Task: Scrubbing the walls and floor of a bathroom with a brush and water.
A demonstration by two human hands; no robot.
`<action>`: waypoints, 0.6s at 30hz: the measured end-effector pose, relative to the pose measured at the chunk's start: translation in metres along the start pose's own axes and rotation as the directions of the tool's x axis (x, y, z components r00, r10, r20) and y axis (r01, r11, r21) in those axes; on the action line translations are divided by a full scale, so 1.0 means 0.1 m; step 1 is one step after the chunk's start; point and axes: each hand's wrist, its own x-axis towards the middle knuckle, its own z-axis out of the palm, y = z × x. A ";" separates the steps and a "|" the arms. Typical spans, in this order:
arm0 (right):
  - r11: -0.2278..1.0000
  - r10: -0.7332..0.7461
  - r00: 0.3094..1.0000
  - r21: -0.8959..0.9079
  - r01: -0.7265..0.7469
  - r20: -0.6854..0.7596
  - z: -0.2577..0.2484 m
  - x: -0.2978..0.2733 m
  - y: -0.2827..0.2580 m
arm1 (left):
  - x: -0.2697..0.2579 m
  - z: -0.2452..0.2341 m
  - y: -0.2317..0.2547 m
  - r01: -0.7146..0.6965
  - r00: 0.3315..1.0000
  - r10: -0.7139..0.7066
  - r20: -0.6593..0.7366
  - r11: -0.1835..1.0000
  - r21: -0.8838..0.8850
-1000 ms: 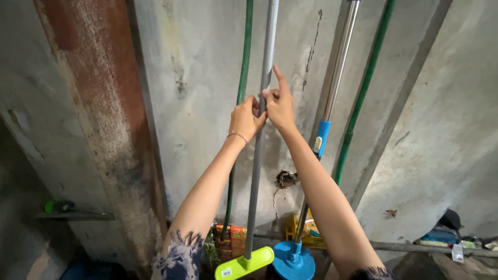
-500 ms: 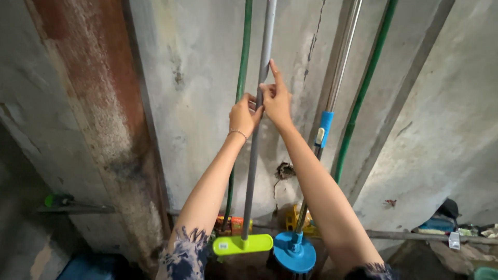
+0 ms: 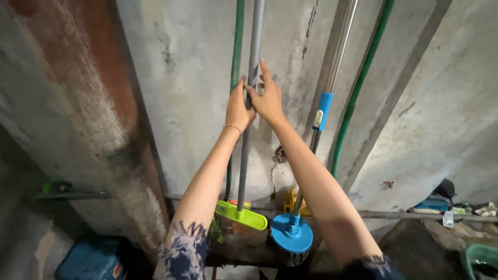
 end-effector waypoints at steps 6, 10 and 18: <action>0.987 -0.031 0.996 -0.157 0.044 0.082 -0.14 -0.21 0.02 | -0.17 -0.15 0.22 -0.038 0.999 0.036 0.033 0.997 0.064; 0.973 0.070 0.987 -0.226 -0.037 0.141 -0.36 -0.45 -0.25 | -0.36 -0.29 0.50 0.017 0.994 -0.036 0.103 0.984 0.179; 0.936 -0.047 0.964 -0.324 0.134 0.261 -1.04 -1.30 -0.65 | -1.17 -0.48 1.08 -0.080 0.979 -0.005 0.204 0.910 0.406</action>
